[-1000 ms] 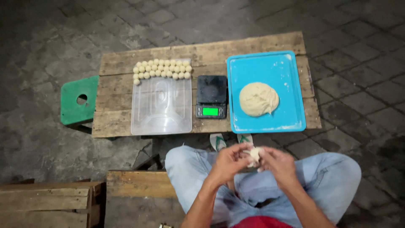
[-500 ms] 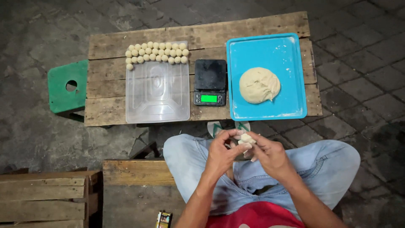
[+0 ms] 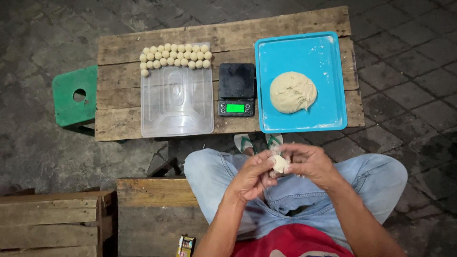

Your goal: Portioning dough into small pieces, weighing them on a digital scale for consistency, and rolling them into uniform balls by hand.

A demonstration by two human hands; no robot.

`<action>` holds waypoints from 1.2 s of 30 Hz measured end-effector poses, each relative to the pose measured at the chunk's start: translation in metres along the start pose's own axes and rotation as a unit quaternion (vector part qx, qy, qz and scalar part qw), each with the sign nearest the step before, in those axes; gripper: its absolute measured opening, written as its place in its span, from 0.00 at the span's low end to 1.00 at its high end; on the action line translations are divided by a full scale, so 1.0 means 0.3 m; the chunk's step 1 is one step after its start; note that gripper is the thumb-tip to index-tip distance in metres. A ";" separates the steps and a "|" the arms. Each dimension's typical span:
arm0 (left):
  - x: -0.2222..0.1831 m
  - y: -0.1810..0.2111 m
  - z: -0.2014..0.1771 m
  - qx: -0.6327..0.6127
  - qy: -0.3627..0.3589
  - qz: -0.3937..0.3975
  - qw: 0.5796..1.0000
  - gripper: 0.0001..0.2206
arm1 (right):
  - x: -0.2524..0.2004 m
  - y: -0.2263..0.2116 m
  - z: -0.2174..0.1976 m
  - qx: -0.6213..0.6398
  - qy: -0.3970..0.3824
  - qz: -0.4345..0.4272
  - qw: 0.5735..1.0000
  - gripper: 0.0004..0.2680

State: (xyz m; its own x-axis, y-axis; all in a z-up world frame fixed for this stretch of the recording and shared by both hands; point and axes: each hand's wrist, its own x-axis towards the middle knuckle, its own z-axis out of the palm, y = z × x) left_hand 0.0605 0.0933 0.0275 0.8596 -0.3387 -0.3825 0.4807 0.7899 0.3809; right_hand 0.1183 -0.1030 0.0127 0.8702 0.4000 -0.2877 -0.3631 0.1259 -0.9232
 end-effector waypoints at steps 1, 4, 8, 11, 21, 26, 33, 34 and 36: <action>0.008 -0.003 0.000 0.002 -0.001 0.000 1.000 0.12 | -0.004 -0.001 0.024 0.000 0.000 -0.002 1.000 0.22; 0.019 -0.022 0.019 -0.041 0.035 -0.036 0.998 0.06 | -0.009 0.047 0.050 0.074 0.006 -0.029 0.997 0.22; 0.026 -0.045 0.081 0.057 0.148 0.111 0.981 0.14 | -0.005 0.076 0.049 -0.132 0.085 -0.182 0.971 0.13; 0.037 -0.075 0.108 0.097 0.103 0.198 0.970 0.21 | -0.041 0.009 0.118 -0.368 0.114 -0.281 0.879 0.11; -0.020 -0.136 0.227 -0.039 -0.039 0.100 0.993 0.29 | -0.081 -0.248 0.256 -0.532 0.005 -0.367 0.763 0.25; 0.052 -0.103 0.116 -0.240 -0.105 0.085 0.961 0.41 | -0.111 -0.161 0.281 -0.514 -0.070 -0.384 0.764 0.25; -0.002 -0.158 0.131 -0.204 -0.005 0.104 0.973 0.26 | -0.012 -0.254 0.289 -0.530 -0.067 -0.413 0.738 0.25; -0.002 -0.118 0.125 -0.204 -0.006 0.104 0.973 0.26 | -0.035 -0.217 0.301 -0.530 -0.067 -0.414 0.737 0.25; 0.008 -0.042 0.116 -0.265 -0.182 0.193 0.927 0.28 | -0.075 -0.146 0.316 -0.477 -0.137 -0.426 0.757 0.21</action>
State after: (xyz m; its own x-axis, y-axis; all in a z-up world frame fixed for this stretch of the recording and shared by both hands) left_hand 0.0625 0.0646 0.0511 0.9977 -0.0534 0.0426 0.0565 0.9956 -0.0741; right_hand 0.0833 -0.0315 0.0838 0.5049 0.7316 0.4580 0.8092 -0.2164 -0.5463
